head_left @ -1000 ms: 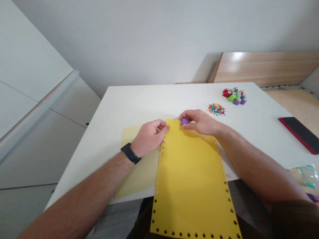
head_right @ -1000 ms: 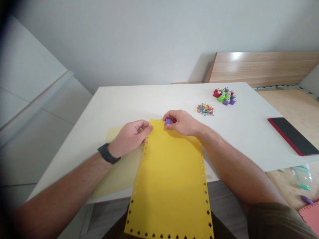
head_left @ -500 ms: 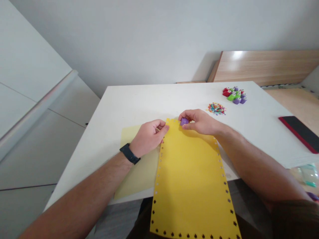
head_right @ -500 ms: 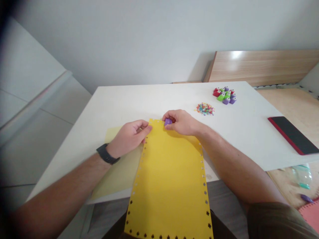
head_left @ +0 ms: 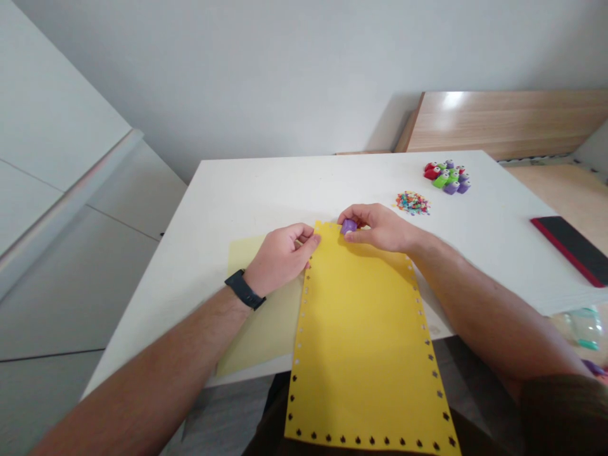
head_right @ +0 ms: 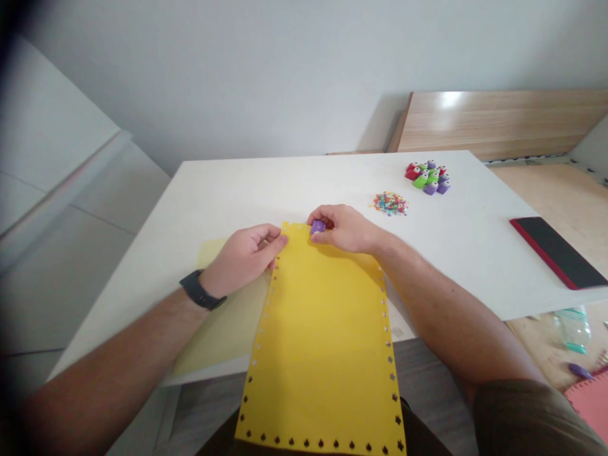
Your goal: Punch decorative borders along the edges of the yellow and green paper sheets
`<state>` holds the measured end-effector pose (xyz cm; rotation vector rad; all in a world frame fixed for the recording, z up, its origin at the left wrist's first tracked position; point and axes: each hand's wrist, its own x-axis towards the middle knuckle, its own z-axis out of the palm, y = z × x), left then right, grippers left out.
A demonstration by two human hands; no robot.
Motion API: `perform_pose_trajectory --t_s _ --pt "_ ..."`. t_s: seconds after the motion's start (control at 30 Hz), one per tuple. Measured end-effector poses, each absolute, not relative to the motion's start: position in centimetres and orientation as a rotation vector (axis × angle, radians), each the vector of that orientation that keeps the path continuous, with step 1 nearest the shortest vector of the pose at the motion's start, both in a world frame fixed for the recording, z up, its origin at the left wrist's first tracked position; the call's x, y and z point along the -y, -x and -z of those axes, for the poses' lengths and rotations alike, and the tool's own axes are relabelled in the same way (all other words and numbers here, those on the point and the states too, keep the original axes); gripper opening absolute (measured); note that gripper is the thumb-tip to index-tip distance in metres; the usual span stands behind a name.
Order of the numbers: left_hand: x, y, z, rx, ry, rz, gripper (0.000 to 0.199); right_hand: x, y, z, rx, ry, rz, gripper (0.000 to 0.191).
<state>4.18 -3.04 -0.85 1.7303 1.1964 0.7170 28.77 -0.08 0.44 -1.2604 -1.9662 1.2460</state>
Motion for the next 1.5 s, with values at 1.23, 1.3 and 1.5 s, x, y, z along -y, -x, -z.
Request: perform_pose_trajectory --t_s 1.23,1.3,1.5 --pt "2.8 -3.7 0.4 -1.233 -1.785 -0.742 0.032 -0.3 -29.6 -0.9 1.877 1.250 -1.388 0.032" --pt "2.8 -3.7 0.3 -1.246 -1.791 -0.738 0.032 -0.3 -29.6 -0.9 1.868 1.250 -1.390 0.032" --pt "2.7 -3.7 0.2 -1.268 -1.785 -0.736 0.031 -0.3 -29.6 -0.9 1.874 1.238 -1.387 0.032"
